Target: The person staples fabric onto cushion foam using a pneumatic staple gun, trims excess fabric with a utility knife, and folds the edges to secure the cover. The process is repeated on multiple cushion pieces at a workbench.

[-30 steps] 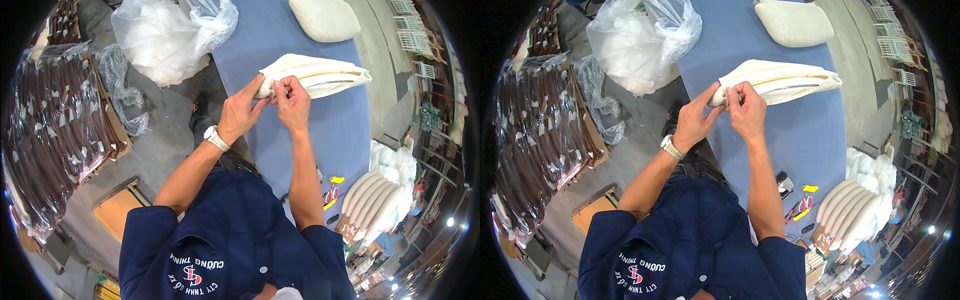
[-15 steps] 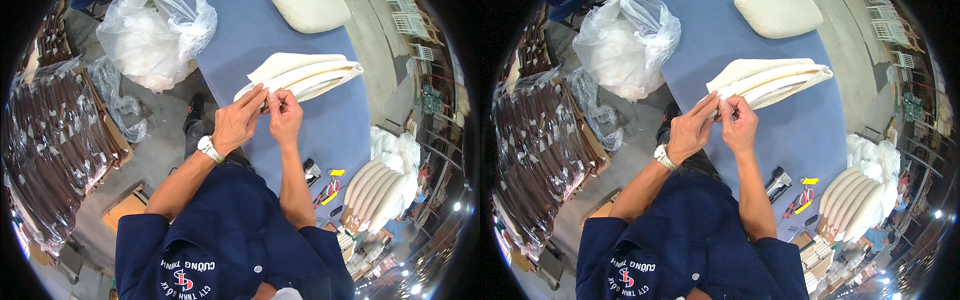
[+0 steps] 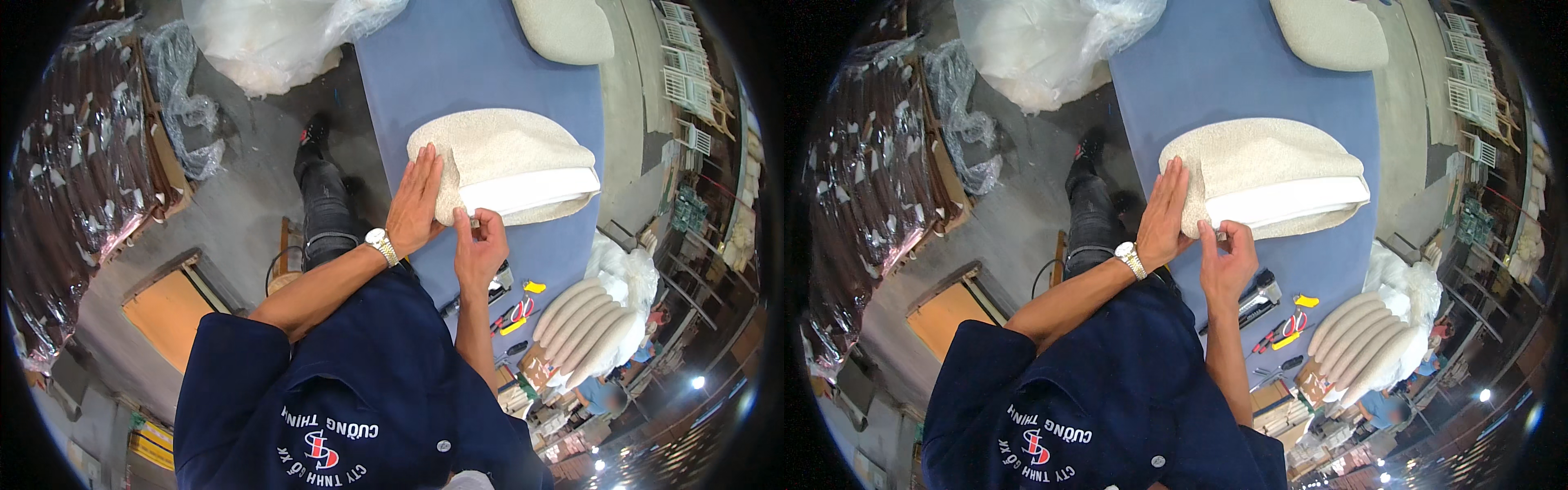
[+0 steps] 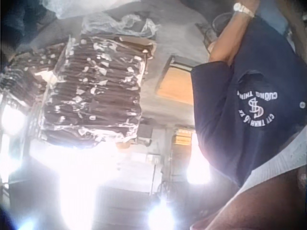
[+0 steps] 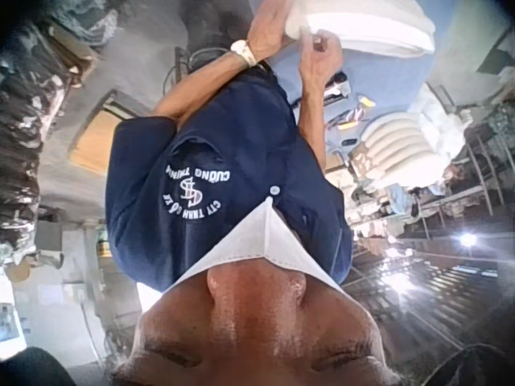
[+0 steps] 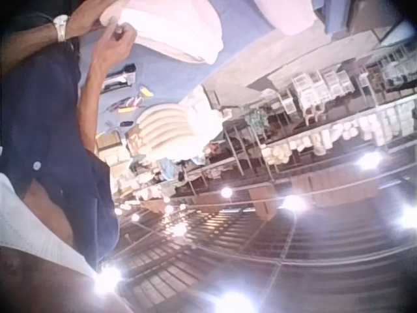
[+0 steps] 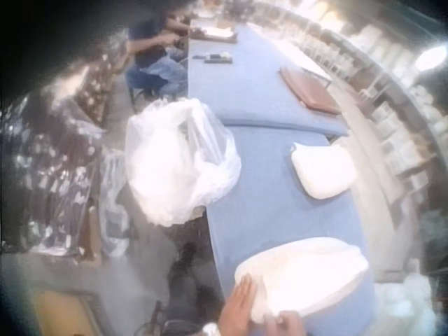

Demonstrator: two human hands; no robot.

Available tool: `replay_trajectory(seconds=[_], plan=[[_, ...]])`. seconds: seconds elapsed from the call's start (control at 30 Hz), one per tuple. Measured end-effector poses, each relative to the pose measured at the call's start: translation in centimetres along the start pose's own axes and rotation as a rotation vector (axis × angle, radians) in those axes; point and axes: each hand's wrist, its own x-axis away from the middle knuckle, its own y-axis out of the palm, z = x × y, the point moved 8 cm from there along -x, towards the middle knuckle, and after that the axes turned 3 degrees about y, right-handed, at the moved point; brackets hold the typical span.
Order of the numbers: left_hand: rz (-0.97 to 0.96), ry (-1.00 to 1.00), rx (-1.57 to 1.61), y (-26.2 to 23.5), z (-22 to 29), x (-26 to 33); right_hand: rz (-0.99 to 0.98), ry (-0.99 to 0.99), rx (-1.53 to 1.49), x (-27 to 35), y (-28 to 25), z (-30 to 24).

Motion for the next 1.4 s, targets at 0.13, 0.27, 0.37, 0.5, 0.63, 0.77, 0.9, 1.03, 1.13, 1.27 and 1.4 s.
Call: replay_trajectory(seconds=[0.13, 0.27, 0.37, 0.5, 0.63, 0.77, 0.9, 1.03, 1.13, 1.27, 1.4], plan=[[0.04, -0.023, -0.007, 0.5, 0.0, 0.4, -0.002, -0.052, -0.044, -0.3, 0.4, 1.2], [-0.003, -0.053, 0.015, -0.1, 0.2, 0.2, -0.037, 0.053, -0.208, -1.1, 0.8, 0.9], [-0.066, -0.034, -0.019, -1.2, 0.9, 0.5, -0.041, 0.118, -0.245, -1.4, 0.5, -0.1], [-0.023, 0.06, -0.113, -3.2, 2.6, 1.1, -0.077, 0.072, -0.223, -2.4, 0.9, -1.1], [0.146, 0.048, -0.037, -3.5, 3.8, -1.1, -0.133, 0.0, -0.209, -4.4, 0.8, -3.1], [0.152, 0.04, -0.003, -4.4, 4.7, -3.9, -0.17, -0.013, -0.212, -6.5, 0.4, -5.5], [0.103, 0.02, -0.03, -4.7, 5.8, -5.8, -0.203, 0.01, -0.217, -7.9, 0.4, -6.5], [0.015, 0.005, 0.038, -4.3, 6.0, -7.7, -0.21, -0.024, -0.225, -9.3, 0.4, -7.1], [0.054, 0.008, 0.218, -4.5, 4.0, -7.2, -0.245, 0.011, -0.235, -10.0, 1.1, -7.2], [0.122, -0.161, 0.314, -5.6, -2.9, -3.5, -0.232, 0.013, -0.176, -10.5, 1.4, -8.3], [0.098, -0.122, 0.328, -5.3, -2.0, -4.8, -0.232, 0.011, -0.205, -10.6, 1.7, -8.1]])
